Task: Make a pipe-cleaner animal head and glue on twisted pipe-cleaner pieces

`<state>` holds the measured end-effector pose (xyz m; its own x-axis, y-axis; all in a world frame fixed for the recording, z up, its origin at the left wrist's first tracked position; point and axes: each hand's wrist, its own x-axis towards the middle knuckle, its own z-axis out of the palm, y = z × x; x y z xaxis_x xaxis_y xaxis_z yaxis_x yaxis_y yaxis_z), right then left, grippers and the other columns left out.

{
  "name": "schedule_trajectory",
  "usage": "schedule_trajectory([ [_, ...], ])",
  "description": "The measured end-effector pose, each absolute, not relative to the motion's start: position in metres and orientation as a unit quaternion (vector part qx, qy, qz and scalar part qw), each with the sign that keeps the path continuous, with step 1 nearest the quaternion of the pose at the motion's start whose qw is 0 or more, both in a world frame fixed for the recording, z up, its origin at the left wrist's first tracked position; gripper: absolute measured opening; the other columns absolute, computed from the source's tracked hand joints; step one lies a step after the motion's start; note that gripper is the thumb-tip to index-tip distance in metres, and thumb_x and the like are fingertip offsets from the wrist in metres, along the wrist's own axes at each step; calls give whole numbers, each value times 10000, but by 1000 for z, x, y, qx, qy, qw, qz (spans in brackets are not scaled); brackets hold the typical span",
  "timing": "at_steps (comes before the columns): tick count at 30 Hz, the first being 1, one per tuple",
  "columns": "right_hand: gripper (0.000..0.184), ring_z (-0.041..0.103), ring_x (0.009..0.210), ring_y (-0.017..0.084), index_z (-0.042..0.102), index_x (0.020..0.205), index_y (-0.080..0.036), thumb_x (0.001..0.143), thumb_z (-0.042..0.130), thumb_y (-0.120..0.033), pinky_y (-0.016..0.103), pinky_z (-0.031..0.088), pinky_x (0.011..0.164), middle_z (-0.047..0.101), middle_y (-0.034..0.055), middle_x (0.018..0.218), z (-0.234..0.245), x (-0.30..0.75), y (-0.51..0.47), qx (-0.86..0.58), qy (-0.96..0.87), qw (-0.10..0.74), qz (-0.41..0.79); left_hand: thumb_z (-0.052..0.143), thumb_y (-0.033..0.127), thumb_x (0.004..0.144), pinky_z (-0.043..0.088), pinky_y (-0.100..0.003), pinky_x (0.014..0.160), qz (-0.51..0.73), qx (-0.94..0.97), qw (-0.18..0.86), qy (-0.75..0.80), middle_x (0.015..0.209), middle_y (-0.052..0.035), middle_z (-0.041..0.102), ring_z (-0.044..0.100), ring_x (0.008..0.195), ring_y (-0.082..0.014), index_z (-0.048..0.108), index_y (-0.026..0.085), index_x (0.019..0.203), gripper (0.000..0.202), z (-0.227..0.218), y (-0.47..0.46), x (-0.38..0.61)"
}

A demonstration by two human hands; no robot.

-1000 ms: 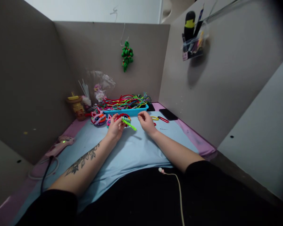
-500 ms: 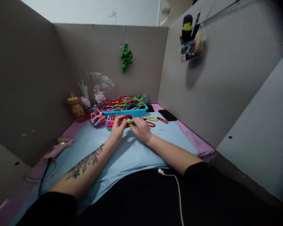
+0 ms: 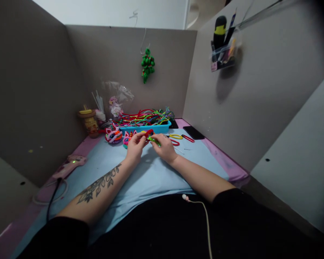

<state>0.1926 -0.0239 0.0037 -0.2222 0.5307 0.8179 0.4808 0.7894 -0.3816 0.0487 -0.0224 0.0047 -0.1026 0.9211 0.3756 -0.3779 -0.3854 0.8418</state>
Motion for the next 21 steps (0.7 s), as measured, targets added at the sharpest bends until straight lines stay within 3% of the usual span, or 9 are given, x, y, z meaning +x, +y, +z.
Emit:
schedule_trajectory([
  [5,256,549,918,218,594,1069,-235,845,472,-241,366,413,870,631,83,984,6,193,-26,-323,-781,532,54,756,278,623,532,-297,745,679,470,477,300,840,-54,693,639,716,-140,670,148,883,303,10,-29,50],
  [10,232,577,724,171,580,1039,-216,829,493,-265,299,450,729,638,44,830,4,192,-25,-347,-752,554,86,752,268,634,533,-346,788,680,474,466,309,886,-84,702,655,753,-169,689,131,899,304,9,-28,50],
  [14,198,571,650,151,582,989,-206,833,485,-281,272,443,665,634,29,761,5,192,-27,-361,-746,551,98,733,265,658,543,-302,757,677,492,436,332,872,-64,702,650,744,-154,701,144,892,266,8,-27,49],
  [21,232,614,724,168,564,1046,-206,863,436,-269,276,455,704,665,45,821,4,193,-26,-355,-750,547,111,734,213,650,538,-265,744,684,482,433,335,843,-48,696,645,743,-143,711,153,851,211,11,-29,48],
])
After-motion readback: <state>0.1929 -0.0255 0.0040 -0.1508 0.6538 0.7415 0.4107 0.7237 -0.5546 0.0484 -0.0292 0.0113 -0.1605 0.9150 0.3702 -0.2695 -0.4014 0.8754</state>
